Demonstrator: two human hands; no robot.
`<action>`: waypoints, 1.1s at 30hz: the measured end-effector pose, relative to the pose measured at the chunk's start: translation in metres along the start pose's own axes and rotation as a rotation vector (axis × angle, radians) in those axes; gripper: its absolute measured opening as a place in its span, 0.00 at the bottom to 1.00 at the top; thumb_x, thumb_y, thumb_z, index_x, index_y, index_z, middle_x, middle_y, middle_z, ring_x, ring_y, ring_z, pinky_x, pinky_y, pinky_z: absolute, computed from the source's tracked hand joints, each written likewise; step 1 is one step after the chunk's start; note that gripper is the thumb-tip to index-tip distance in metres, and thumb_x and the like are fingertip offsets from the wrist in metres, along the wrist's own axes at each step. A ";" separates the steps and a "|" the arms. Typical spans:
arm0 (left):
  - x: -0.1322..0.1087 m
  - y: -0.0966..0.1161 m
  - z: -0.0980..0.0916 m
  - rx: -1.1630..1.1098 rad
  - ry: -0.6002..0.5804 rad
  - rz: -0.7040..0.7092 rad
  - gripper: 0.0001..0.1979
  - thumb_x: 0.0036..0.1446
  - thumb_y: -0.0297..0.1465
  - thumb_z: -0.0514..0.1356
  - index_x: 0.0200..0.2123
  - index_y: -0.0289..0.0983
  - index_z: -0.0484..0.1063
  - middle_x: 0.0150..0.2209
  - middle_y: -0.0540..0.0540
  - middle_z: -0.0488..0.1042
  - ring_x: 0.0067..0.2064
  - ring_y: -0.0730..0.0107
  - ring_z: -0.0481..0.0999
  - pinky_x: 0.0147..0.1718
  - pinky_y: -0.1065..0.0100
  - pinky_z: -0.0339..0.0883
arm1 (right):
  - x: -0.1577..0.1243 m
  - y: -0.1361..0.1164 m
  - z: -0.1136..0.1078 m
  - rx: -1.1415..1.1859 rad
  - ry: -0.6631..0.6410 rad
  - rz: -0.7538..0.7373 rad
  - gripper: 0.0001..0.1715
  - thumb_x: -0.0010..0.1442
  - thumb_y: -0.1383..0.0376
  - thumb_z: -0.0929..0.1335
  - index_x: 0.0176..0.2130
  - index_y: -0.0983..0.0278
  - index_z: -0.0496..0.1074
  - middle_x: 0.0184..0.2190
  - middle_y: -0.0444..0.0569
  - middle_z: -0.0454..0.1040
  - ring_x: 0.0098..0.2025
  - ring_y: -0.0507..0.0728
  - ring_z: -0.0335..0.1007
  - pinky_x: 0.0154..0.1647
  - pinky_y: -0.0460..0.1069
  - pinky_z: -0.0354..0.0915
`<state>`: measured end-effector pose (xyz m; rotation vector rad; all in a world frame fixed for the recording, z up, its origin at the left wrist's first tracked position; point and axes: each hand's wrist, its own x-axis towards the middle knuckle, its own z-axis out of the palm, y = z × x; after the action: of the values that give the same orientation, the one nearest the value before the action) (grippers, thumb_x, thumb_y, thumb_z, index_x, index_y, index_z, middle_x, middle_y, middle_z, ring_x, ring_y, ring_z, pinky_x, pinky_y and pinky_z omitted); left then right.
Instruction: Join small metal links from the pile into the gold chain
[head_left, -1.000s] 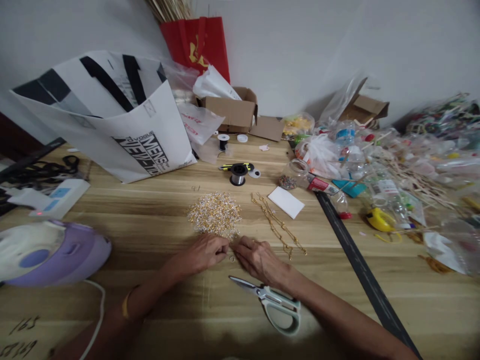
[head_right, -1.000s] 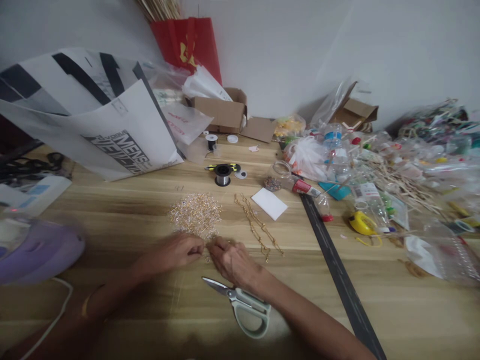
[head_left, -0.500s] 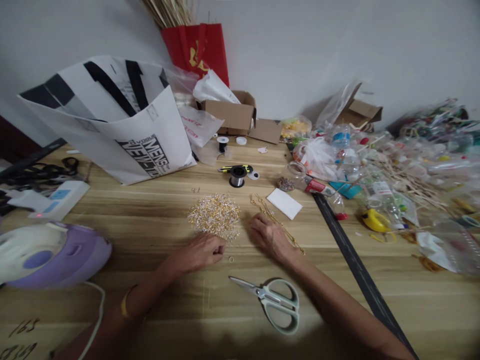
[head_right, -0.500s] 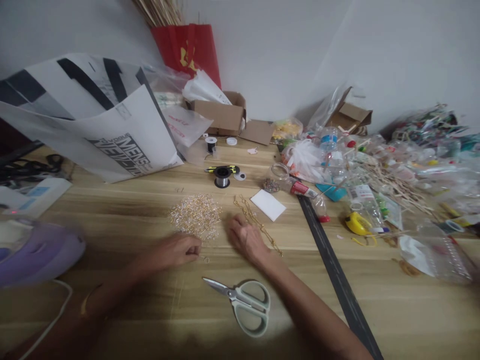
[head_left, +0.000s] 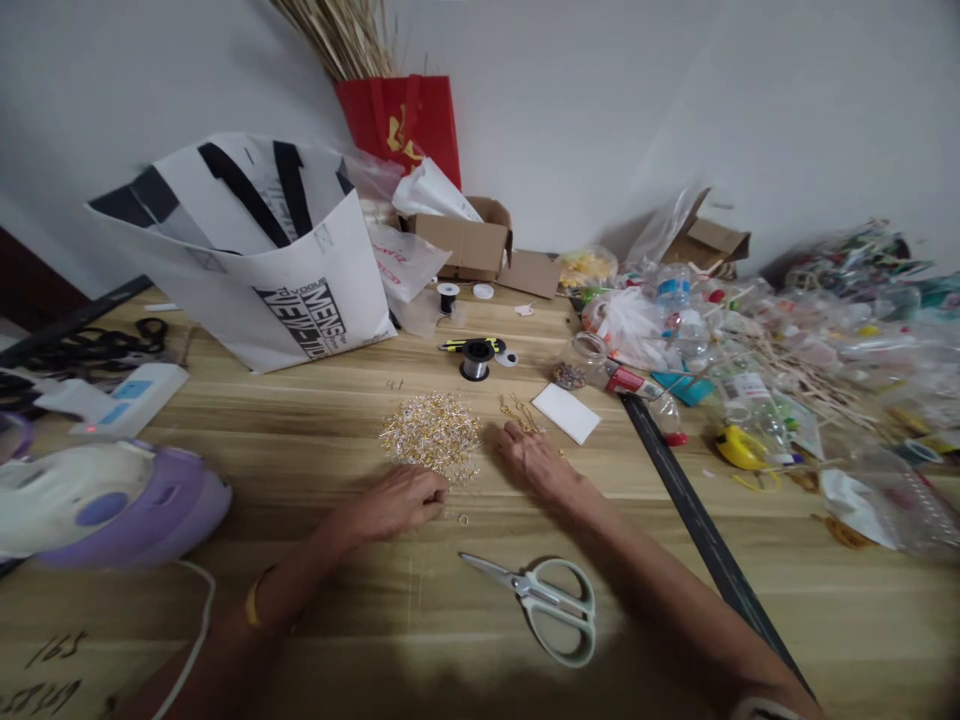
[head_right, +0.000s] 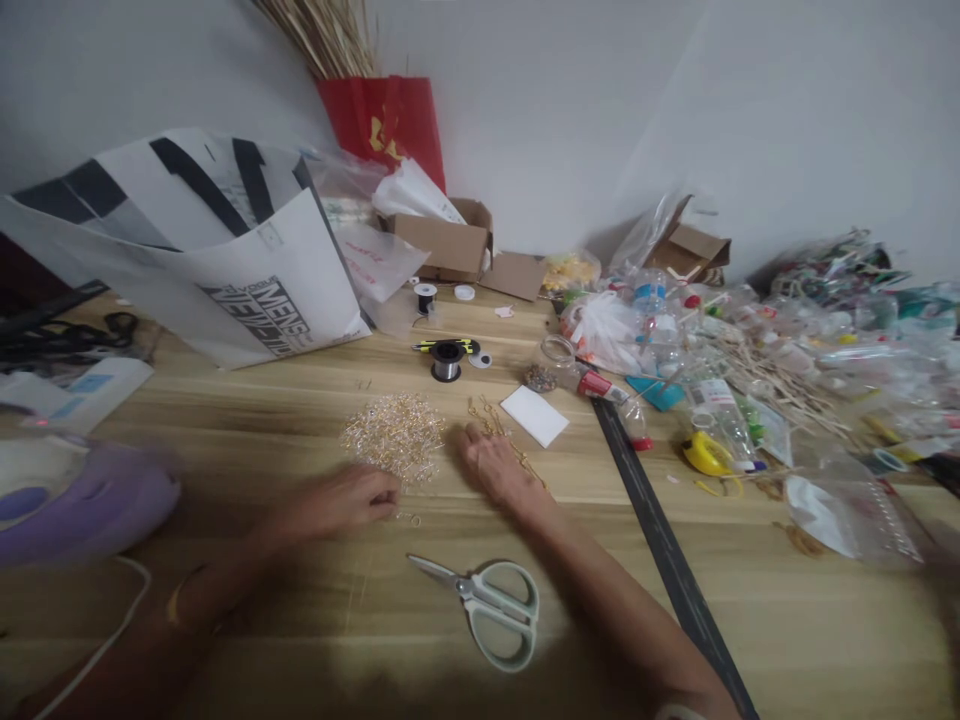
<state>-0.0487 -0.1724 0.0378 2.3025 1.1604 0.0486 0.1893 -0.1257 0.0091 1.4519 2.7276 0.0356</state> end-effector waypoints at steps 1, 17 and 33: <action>0.000 0.001 -0.001 -0.016 0.009 -0.004 0.08 0.54 0.28 0.52 0.26 0.36 0.69 0.26 0.50 0.71 0.29 0.71 0.67 0.30 0.72 0.54 | -0.001 0.000 -0.001 0.013 -0.008 0.007 0.11 0.62 0.74 0.58 0.39 0.67 0.66 0.38 0.56 0.71 0.29 0.54 0.67 0.30 0.49 0.60; 0.020 0.003 0.013 -0.231 0.218 -0.050 0.08 0.52 0.28 0.54 0.27 0.34 0.73 0.25 0.49 0.73 0.27 0.73 0.68 0.28 0.74 0.56 | -0.006 0.015 0.016 0.398 0.284 -0.095 0.06 0.62 0.70 0.59 0.34 0.66 0.64 0.31 0.50 0.69 0.31 0.53 0.64 0.33 0.48 0.61; 0.023 0.007 0.015 -0.349 0.378 -0.043 0.07 0.53 0.29 0.55 0.27 0.34 0.73 0.24 0.49 0.73 0.26 0.73 0.69 0.29 0.73 0.60 | -0.011 -0.005 -0.005 0.059 0.028 0.011 0.12 0.62 0.74 0.57 0.40 0.66 0.66 0.37 0.55 0.70 0.30 0.56 0.66 0.31 0.50 0.60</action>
<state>-0.0251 -0.1658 0.0236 2.0048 1.2650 0.6430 0.1909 -0.1377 0.0138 1.4926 2.7661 -0.0246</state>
